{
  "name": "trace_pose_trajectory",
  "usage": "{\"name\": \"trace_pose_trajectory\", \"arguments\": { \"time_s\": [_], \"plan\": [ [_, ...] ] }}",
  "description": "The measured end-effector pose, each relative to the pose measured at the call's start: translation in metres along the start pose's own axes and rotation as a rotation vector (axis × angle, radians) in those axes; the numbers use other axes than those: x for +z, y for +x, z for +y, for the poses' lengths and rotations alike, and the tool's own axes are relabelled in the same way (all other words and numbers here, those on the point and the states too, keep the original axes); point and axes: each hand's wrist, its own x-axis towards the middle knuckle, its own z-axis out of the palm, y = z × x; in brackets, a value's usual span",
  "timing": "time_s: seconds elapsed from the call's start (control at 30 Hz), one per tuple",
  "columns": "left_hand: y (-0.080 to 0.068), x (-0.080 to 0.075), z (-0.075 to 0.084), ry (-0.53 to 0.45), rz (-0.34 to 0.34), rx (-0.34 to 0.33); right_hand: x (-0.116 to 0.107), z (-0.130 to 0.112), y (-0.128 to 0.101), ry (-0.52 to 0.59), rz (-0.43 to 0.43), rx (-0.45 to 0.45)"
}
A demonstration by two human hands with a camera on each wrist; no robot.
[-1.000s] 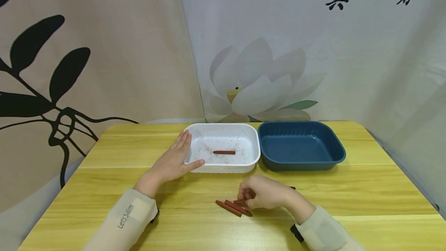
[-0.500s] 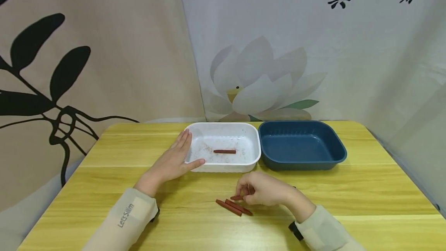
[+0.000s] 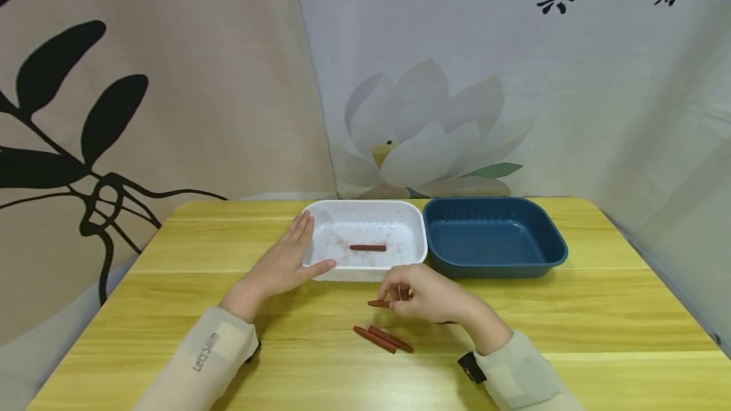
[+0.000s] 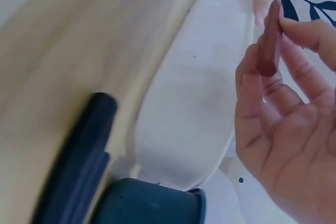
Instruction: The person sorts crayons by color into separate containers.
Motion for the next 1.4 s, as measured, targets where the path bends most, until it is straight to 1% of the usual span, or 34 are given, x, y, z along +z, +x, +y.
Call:
{"name": "trace_pose_trajectory", "arguments": {
  "time_s": [0.27, 0.57, 0.73, 0.9, 1.03, 1.13, 1.4],
  "plan": [
    [0.000, -0.002, -0.001, 0.008, 0.006, -0.010, -0.012, -0.012, 0.014, -0.043, 0.019, 0.029],
    [0.001, 0.001, -0.003, 0.016, 0.005, -0.014, -0.030, -0.012, 0.026, -0.029, 0.055, 0.064],
    [0.000, 0.001, -0.003, 0.017, 0.002, -0.021, -0.037, -0.005, 0.035, -0.035, 0.078, 0.046],
    [-0.001, 0.000, -0.001, 0.019, 0.007, -0.016, -0.037, 0.004, 0.042, -0.027, 0.117, 0.041],
    [-0.001, 0.000, 0.000, 0.024, 0.012, -0.013, -0.035, 0.012, 0.048, -0.028, 0.165, 0.068],
    [-0.001, -0.001, 0.000, 0.027, 0.013, -0.014, -0.033, 0.019, 0.053, -0.030, 0.198, 0.108],
    [0.000, -0.001, 0.001, 0.033, 0.008, -0.014, -0.030, 0.034, 0.067, -0.043, 0.238, 0.156]
  ]
}}
